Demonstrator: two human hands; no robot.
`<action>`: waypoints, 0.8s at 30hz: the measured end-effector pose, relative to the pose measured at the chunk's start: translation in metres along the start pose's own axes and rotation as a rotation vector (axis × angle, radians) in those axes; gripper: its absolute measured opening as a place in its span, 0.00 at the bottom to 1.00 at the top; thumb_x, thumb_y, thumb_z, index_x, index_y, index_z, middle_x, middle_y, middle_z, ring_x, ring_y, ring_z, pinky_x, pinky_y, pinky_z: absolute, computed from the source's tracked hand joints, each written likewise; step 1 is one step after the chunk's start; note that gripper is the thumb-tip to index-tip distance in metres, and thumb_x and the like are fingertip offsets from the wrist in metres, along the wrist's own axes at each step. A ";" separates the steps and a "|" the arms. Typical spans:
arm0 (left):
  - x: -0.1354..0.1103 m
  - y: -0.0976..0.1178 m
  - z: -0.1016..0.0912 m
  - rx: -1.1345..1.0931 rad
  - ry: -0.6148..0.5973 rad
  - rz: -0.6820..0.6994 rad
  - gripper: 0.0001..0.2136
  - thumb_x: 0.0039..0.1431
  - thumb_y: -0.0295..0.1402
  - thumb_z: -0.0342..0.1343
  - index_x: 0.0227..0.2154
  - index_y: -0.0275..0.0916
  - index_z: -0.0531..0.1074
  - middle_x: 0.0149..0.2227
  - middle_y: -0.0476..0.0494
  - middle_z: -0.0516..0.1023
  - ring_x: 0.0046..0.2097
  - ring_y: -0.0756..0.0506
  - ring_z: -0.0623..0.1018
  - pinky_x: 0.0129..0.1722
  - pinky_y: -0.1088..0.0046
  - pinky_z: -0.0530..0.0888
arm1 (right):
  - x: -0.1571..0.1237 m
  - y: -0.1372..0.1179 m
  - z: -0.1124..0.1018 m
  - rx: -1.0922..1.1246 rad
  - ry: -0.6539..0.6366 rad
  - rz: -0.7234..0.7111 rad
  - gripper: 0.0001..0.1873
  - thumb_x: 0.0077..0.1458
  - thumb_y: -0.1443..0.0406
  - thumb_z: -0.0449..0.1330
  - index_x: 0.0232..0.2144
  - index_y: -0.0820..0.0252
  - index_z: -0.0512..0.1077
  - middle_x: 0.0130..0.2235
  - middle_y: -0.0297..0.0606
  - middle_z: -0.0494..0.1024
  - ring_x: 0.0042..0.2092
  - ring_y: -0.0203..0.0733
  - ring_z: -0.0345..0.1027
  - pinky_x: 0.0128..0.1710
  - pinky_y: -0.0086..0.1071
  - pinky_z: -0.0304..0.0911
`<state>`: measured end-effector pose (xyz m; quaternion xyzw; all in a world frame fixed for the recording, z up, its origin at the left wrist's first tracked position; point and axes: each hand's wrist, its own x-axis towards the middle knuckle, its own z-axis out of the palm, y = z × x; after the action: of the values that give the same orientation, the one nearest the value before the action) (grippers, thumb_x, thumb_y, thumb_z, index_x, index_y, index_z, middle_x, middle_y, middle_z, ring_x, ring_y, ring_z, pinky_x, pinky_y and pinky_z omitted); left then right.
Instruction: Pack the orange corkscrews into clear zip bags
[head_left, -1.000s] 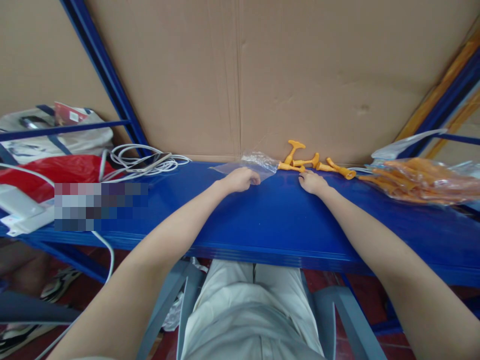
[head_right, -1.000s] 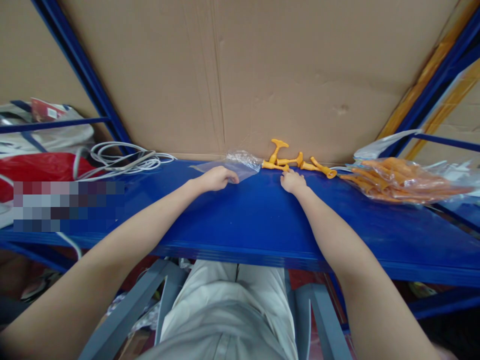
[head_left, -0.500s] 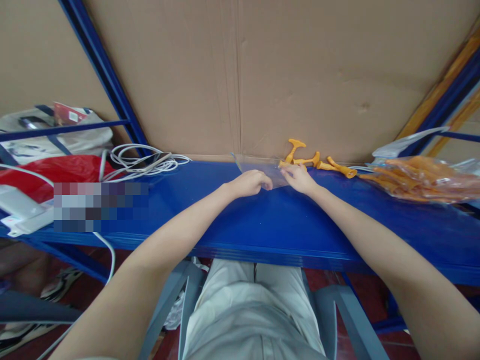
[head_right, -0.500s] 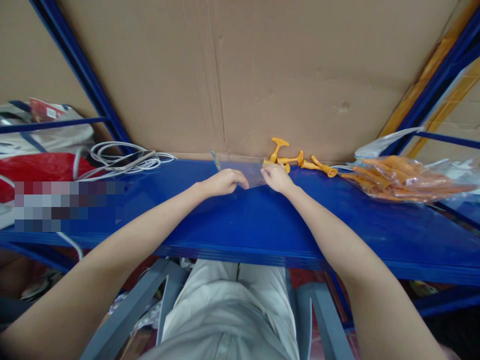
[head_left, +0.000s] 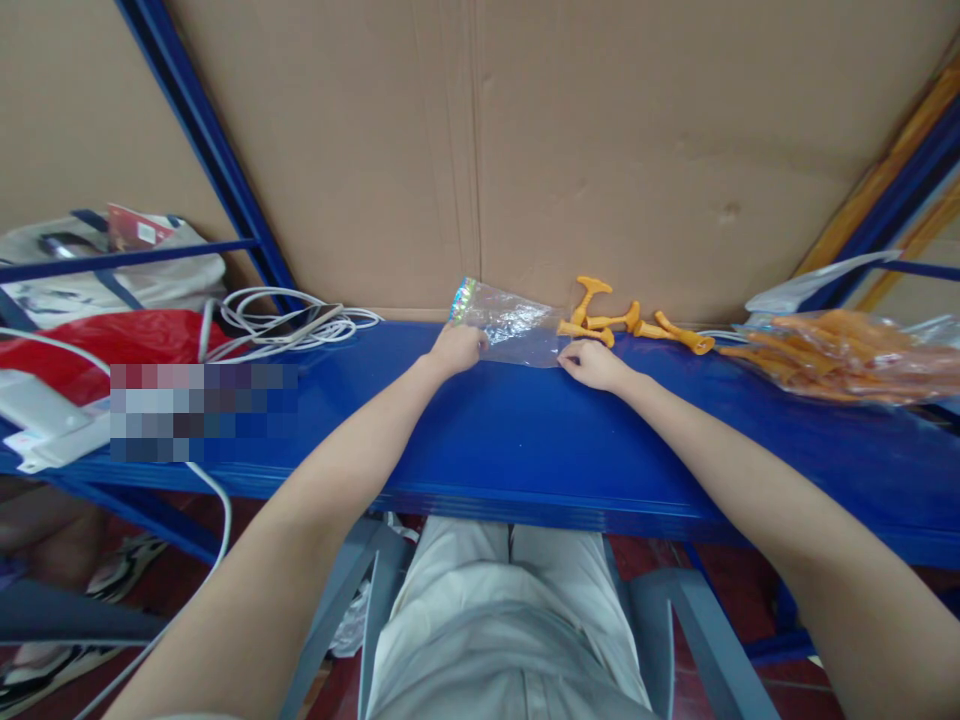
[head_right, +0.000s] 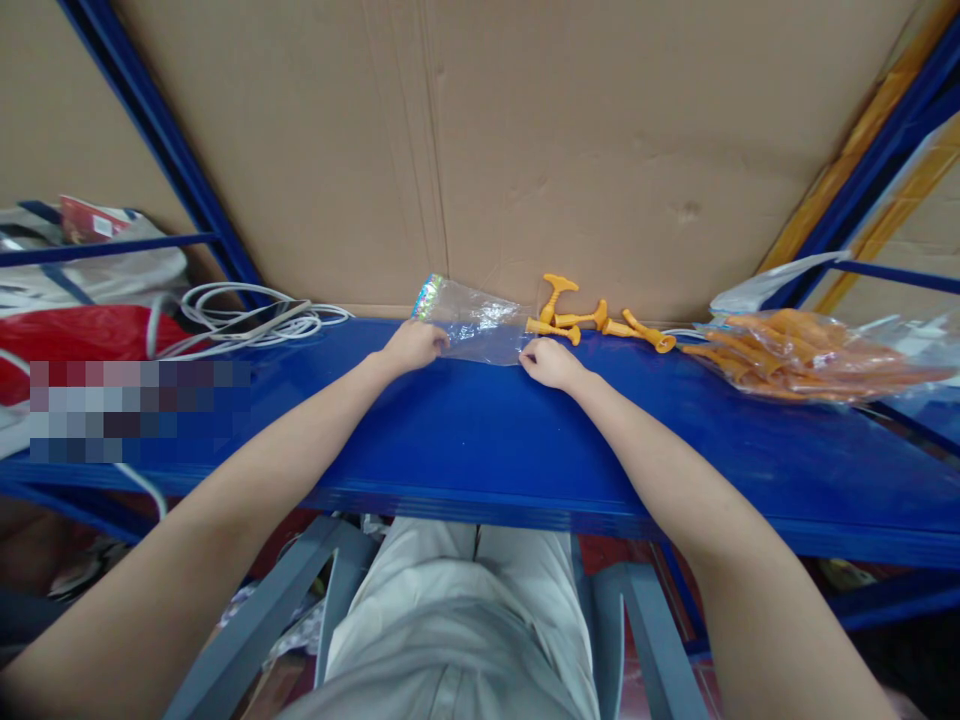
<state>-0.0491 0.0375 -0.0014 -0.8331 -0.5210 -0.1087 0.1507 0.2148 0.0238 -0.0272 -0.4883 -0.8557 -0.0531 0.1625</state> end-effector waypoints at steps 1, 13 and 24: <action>0.000 -0.001 0.001 -0.002 0.001 -0.009 0.15 0.53 0.22 0.51 0.37 0.40 0.80 0.39 0.39 0.83 0.46 0.40 0.80 0.51 0.63 0.71 | 0.000 0.000 0.000 0.010 0.004 -0.015 0.16 0.58 0.69 0.51 0.35 0.63 0.80 0.41 0.45 0.82 0.45 0.46 0.74 0.50 0.37 0.65; 0.012 0.043 -0.010 -0.098 -0.177 0.261 0.26 0.60 0.23 0.47 0.61 0.41 0.64 0.54 0.39 0.77 0.53 0.45 0.78 0.49 0.73 0.72 | -0.009 -0.011 -0.001 0.056 -0.009 -0.207 0.22 0.63 0.58 0.53 0.54 0.60 0.74 0.55 0.47 0.75 0.56 0.49 0.69 0.56 0.44 0.61; 0.044 0.076 -0.029 0.072 -0.366 0.243 0.14 0.60 0.30 0.54 0.48 0.40 0.77 0.51 0.37 0.79 0.52 0.39 0.78 0.48 0.69 0.72 | -0.004 -0.012 0.006 0.123 0.056 -0.219 0.19 0.59 0.68 0.54 0.51 0.61 0.76 0.52 0.45 0.78 0.53 0.48 0.72 0.54 0.40 0.65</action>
<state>0.0378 0.0325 0.0296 -0.8896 -0.4391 0.0818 0.0951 0.2056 0.0157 -0.0331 -0.3795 -0.9007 -0.0314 0.2092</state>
